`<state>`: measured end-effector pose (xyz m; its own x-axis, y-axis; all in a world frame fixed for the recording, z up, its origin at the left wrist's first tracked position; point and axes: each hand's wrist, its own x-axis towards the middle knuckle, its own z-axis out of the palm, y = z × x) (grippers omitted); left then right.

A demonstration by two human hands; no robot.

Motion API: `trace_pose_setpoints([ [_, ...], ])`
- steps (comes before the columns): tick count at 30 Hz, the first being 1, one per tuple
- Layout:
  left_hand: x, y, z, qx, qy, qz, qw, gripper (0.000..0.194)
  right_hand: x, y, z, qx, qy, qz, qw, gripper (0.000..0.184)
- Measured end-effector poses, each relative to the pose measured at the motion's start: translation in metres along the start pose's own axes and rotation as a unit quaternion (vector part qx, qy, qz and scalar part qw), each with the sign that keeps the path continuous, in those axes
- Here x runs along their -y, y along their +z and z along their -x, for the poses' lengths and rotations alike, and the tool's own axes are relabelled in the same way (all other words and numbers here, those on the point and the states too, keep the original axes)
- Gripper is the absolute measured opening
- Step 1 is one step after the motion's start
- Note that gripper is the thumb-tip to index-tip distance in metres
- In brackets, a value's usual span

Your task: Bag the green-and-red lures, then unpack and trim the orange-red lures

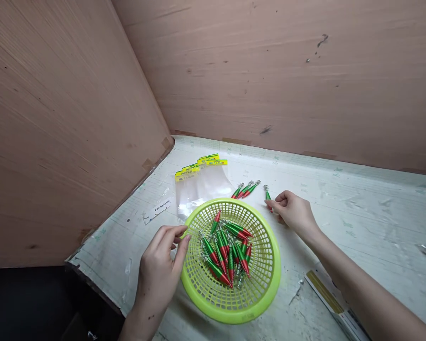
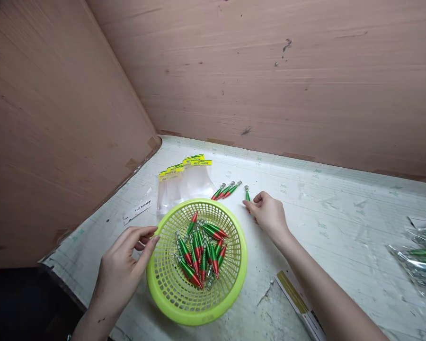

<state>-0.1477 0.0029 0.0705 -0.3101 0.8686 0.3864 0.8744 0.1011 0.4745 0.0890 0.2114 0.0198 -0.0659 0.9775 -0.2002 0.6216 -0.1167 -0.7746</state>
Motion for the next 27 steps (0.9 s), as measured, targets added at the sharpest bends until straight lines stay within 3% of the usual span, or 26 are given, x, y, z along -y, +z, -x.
trace_pose_setpoints([
  [5, 0.001, 0.002, -0.012, 0.037, 0.057, -0.006, 0.998, 0.013, -0.006, -0.032, 0.042, -0.002, -0.133, 0.047, 0.990, 0.032],
  [9, -0.016, 0.026, -0.038, 0.150, 0.179, -0.007, 0.972, 0.018, -0.031, -0.050, 0.083, -0.011, -0.183, 0.065, 0.981, 0.035],
  [11, -0.028, 0.039, -0.048, 0.225, 0.251, -0.018, 0.941, 0.018, -0.045, -0.054, 0.099, -0.005, -0.186, 0.069, 0.980, 0.033],
  [14, -0.044, 0.051, -0.052, 0.346, 0.368, -0.014, 0.863, 0.012, -0.064, -0.058, 0.118, -0.002, -0.191, 0.084, 0.978, 0.031],
  [16, -0.050, 0.053, -0.048, 0.393, 0.408, -0.022, 0.824, 0.011, -0.077, -0.061, 0.128, -0.029, -0.191, 0.087, 0.977, 0.033],
  [19, -0.049, 0.047, -0.041, 0.402, 0.365, -0.063, 0.837, 0.015, -0.099, -0.067, 0.141, -0.080, -0.169, 0.095, 0.978, 0.034],
  [22, -0.040, 0.041, -0.042, 0.417, 0.297, -0.097, 0.854, 0.013, -0.119, -0.070, 0.151, -0.092, -0.115, 0.110, 0.983, 0.033],
  [27, -0.039, 0.048, -0.052, 0.413, 0.273, -0.090, 0.864, 0.017, -0.126, -0.066, 0.160, -0.139, -0.039, 0.106, 0.984, 0.036],
])
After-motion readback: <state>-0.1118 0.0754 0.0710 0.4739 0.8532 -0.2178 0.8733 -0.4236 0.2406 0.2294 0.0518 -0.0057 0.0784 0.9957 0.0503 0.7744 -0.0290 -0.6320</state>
